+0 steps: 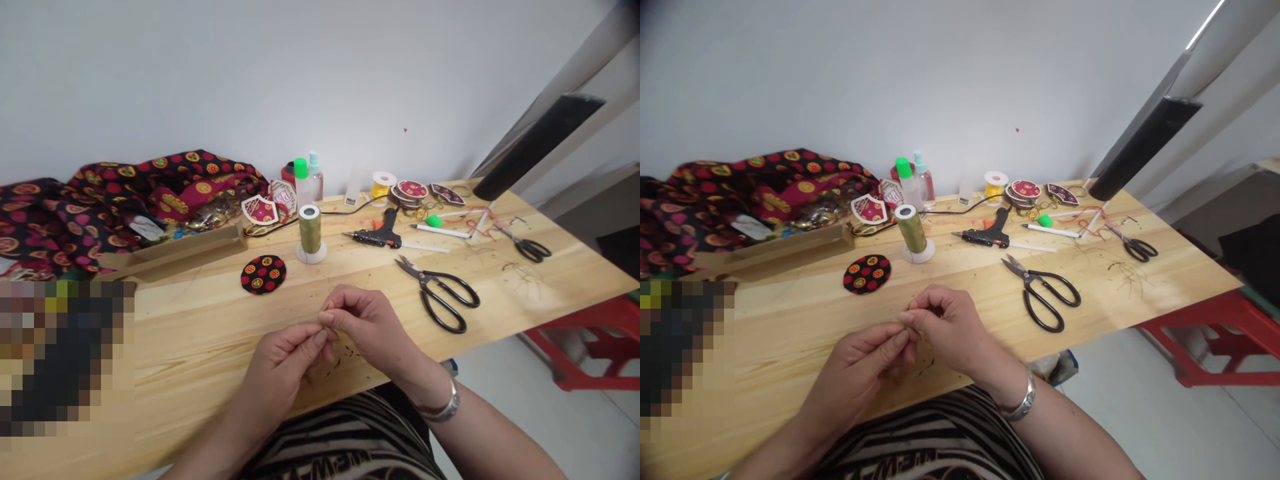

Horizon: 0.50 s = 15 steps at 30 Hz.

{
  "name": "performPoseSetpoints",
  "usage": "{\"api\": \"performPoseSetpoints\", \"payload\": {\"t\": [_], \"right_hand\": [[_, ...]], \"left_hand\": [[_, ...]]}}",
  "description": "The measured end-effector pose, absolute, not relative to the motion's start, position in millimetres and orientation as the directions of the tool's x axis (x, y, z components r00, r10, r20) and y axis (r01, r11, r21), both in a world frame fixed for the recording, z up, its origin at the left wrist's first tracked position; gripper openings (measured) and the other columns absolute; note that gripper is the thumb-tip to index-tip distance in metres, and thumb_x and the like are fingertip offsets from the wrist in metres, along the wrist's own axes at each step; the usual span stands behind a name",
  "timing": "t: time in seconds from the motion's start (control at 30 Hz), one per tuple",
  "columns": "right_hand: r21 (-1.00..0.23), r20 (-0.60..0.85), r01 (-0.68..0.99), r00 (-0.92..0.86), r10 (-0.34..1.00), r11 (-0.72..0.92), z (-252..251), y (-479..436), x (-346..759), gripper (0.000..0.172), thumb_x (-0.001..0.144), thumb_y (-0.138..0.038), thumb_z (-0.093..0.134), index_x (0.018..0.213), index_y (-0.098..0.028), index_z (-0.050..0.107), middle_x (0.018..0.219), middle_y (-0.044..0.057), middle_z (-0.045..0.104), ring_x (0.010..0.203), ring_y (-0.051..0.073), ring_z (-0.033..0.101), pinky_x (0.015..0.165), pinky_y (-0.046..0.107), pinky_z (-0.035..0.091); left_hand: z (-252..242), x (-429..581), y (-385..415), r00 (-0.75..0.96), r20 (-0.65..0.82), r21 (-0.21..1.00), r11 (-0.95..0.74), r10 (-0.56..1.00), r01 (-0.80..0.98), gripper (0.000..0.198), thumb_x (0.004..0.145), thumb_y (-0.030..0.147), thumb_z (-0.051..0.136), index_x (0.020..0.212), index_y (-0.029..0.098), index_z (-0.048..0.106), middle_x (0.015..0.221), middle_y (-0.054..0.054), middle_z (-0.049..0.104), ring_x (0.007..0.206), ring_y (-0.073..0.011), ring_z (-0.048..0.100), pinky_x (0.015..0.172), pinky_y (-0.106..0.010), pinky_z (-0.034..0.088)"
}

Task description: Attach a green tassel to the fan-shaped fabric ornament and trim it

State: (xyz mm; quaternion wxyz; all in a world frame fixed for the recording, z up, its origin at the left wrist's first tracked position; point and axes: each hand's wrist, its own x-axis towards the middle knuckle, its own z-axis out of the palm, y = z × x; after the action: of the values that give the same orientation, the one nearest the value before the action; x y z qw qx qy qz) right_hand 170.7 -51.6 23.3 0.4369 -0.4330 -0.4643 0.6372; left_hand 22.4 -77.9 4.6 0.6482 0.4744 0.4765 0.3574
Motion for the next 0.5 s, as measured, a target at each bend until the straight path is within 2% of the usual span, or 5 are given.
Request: {"api": "performPoseSetpoints", "payload": {"t": [0.1,0.23,0.3,0.33,0.5], "right_hand": [[-0.982,-0.103,-0.128,-0.239,0.965,-0.136,24.5,-51.3,169.3,0.014,0.071,-0.023,0.065,0.061,-0.016,0.059,0.057,-0.003,0.053,0.056,0.010,0.049,0.056,0.023,0.042],[-0.986,-0.038,-0.148,-0.255,0.966,-0.077,24.1,-49.1,169.7,0.009,0.071,-0.020,0.065,0.063,-0.016,0.064,0.063,-0.002,0.058,0.059,0.010,0.052,0.060,0.025,0.044],[-0.988,-0.006,-0.146,-0.235,0.972,-0.042,23.6,-47.0,171.3,0.007,0.074,-0.020,0.063,0.075,-0.017,0.069,0.071,0.000,0.063,0.067,0.012,0.057,0.067,0.027,0.047],[-0.990,0.003,-0.138,-0.213,0.977,-0.027,23.3,-45.7,172.2,0.012,0.076,-0.020,0.062,0.084,-0.018,0.071,0.076,0.001,0.066,0.073,0.013,0.059,0.073,0.029,0.047],[-0.987,0.043,-0.162,-0.214,0.976,0.009,21.2,-41.5,172.2,0.030,0.084,-0.020,0.053,0.112,-0.021,0.063,0.094,0.002,0.069,0.091,0.013,0.061,0.090,0.033,0.045]], "left_hand": [[7.5,20.3,-75.3,0.243,-0.110,0.993,0.095,0.964,0.075,0.015,0.081,0.025,0.060,0.080,0.025,0.074,0.089,-0.003,0.064,0.090,-0.0183,0.055,0.081,-0.027,0.041],[9.1,16.7,-73.0,0.160,0.053,0.971,-0.089,0.986,0.222,0.016,0.081,0.025,0.060,0.078,0.028,0.076,0.125,-0.004,0.052,0.117,-0.0214,0.042,0.099,-0.029,0.031],[8.4,14.3,-72.5,0.107,0.057,0.969,-0.080,0.993,0.233,0.015,0.080,0.026,0.061,0.079,0.028,0.076,0.138,-0.001,0.043,0.125,-0.0226,0.035,0.104,-0.032,0.025],[8.0,13.3,-72.3,0.081,0.040,0.977,-0.056,0.996,0.206,0.015,0.080,0.027,0.061,0.079,0.028,0.075,0.143,0.000,0.038,0.128,-0.0233,0.032,0.106,-0.034,0.023],[9.0,12.3,-69.9,0.019,-0.032,0.998,0.033,0.999,-0.056,0.014,0.080,0.025,0.062,0.075,0.027,0.074,0.151,0.007,0.025,0.138,-0.0243,0.017,0.110,-0.037,0.018]]}}
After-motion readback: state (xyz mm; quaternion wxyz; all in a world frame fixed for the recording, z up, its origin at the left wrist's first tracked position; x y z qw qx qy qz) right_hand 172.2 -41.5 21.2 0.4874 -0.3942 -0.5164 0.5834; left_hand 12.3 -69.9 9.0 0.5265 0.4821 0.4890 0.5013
